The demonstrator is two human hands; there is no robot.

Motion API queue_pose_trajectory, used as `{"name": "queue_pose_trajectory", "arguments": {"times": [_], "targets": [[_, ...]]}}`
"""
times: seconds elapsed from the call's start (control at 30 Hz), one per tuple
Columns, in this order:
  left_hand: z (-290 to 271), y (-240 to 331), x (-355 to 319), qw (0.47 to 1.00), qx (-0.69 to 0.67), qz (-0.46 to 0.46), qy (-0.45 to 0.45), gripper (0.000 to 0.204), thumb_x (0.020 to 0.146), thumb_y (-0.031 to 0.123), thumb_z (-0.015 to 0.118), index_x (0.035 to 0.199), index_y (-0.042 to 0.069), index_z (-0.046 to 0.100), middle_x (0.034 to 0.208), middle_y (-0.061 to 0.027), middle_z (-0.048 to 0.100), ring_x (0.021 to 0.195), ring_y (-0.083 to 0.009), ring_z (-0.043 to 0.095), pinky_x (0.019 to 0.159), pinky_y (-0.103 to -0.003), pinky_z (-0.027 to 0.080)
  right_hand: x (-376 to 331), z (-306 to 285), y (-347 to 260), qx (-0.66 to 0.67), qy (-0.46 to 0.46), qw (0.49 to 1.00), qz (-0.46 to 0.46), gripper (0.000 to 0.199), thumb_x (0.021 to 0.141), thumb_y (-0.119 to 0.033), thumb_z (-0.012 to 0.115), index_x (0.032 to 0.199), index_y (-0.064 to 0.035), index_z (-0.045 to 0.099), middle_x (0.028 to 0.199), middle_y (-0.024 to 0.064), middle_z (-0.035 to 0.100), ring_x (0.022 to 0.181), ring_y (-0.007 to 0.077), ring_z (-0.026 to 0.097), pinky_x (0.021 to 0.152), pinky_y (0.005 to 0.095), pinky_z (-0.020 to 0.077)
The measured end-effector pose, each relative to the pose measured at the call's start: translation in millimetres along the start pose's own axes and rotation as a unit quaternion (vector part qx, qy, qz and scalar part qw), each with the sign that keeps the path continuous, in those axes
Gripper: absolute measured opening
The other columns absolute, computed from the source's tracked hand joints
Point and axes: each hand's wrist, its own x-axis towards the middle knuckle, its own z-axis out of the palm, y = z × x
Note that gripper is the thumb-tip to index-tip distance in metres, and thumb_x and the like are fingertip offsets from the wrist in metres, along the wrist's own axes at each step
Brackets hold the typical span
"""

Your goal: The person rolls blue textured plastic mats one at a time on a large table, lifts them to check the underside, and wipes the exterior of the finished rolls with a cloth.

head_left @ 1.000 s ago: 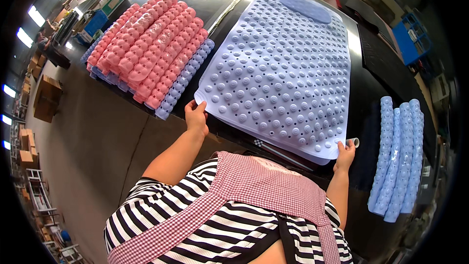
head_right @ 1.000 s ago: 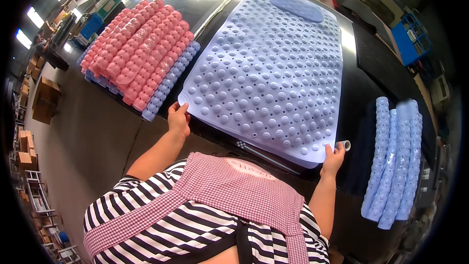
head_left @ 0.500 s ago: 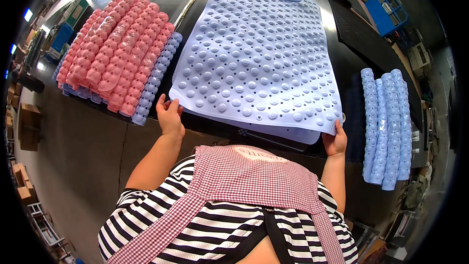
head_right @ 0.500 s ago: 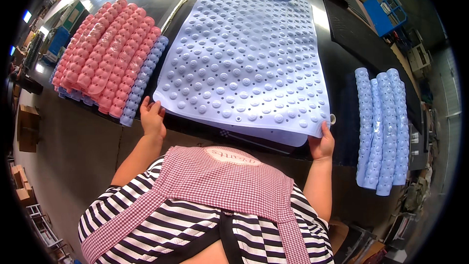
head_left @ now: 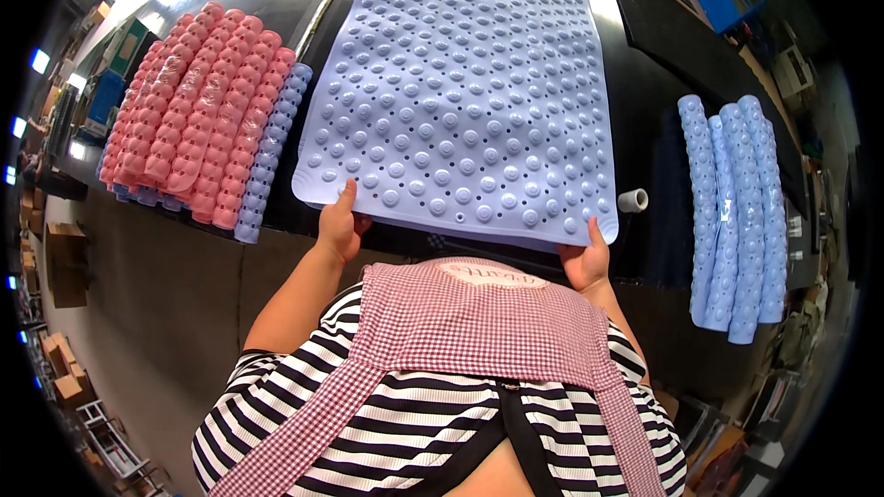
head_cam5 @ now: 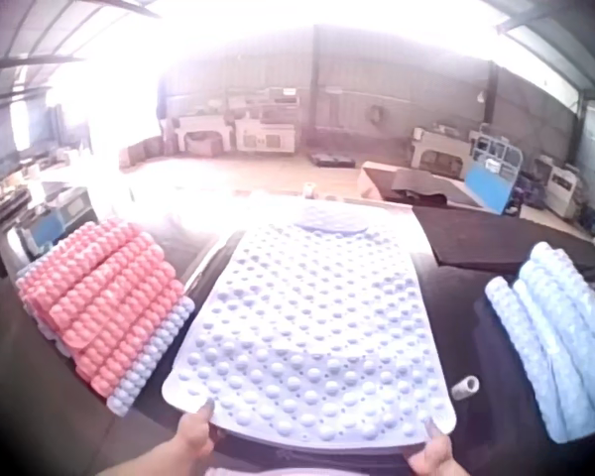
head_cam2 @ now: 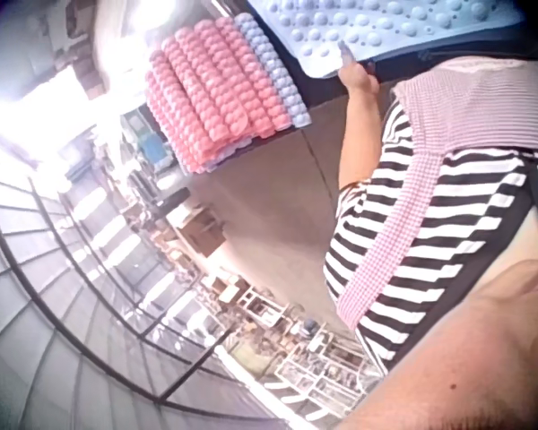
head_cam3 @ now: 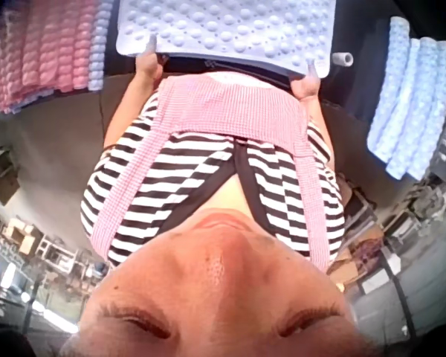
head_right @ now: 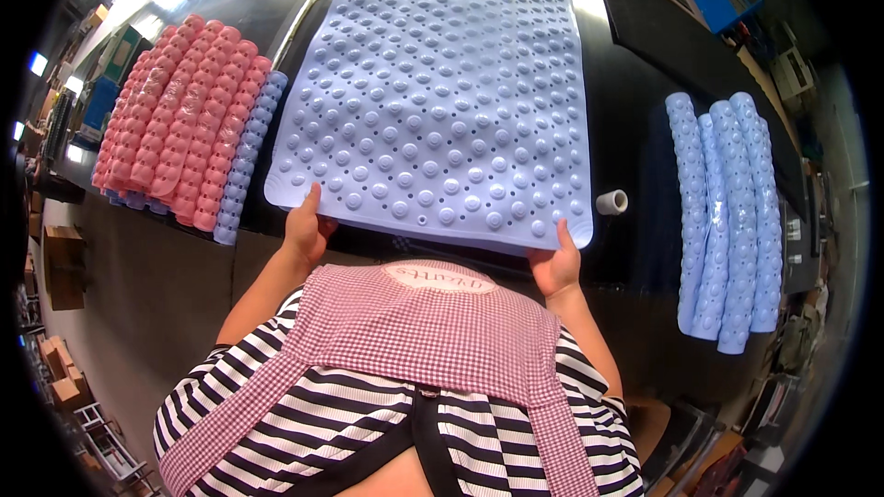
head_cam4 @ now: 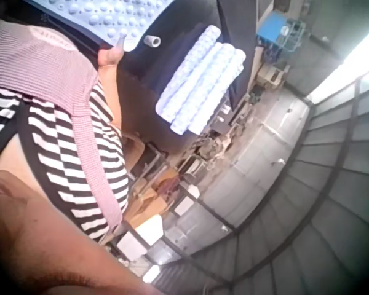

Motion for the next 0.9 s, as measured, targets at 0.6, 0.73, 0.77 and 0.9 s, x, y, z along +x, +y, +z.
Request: {"name": "queue_pose_trajectory", "arguments": {"times": [0.6, 0.73, 0.77, 0.9], "targets": [[10, 34, -4, 0.956, 0.155, 0.239, -0.068, 0.050, 0.105, 0.043, 0.061, 0.127, -0.001, 0.065, 0.124, -0.0077, 0.068, 0.108, -0.0178, 0.063, 0.092, -0.035, 0.051, -5, 13, -28, -0.136, 0.023, 0.980, -0.144, 0.048, 0.110, -0.030, 0.052, 0.151, -0.0059, 0.045, 0.146, 0.0105, 0.057, 0.130, 0.0273, 0.058, 0.107, 0.0454, 0.0491], [81, 168, 0, 0.766, 0.444, 0.461, -0.056, 0.049, 0.108, 0.043, 0.055, 0.124, -0.001, 0.067, 0.081, -0.0123, 0.071, 0.072, -0.0177, 0.062, 0.069, -0.039, 0.050, 8, 86, -133, -0.195, -0.071, 0.944, -0.257, 0.036, 0.109, -0.025, 0.054, 0.130, 0.0031, 0.063, 0.126, 0.0110, 0.069, 0.118, 0.0221, 0.065, 0.107, 0.0386, 0.0474], [114, 206, -11, 0.791, 0.402, 0.456, -0.074, 0.052, 0.106, 0.046, 0.058, 0.119, -0.004, 0.069, 0.082, -0.0121, 0.071, 0.073, -0.0188, 0.064, 0.069, -0.039, 0.052, 15, 115, -165, -0.192, -0.130, 0.926, -0.299, 0.034, 0.110, -0.027, 0.054, 0.123, 0.0015, 0.066, 0.117, 0.0101, 0.071, 0.109, 0.0217, 0.068, 0.101, 0.0372, 0.0508], [225, 330, -78, 0.797, 0.256, 0.533, -0.123, 0.072, 0.101, 0.058, 0.060, 0.117, -0.012, 0.068, 0.098, -0.0133, 0.074, 0.097, -0.0192, 0.072, 0.087, -0.030, 0.057, -26, 246, -270, -0.173, -0.142, 0.872, -0.436, 0.035, 0.103, -0.031, 0.066, 0.116, 0.0008, 0.065, 0.114, 0.0127, 0.070, 0.102, 0.0245, 0.070, 0.084, 0.0396, 0.0607]]}}
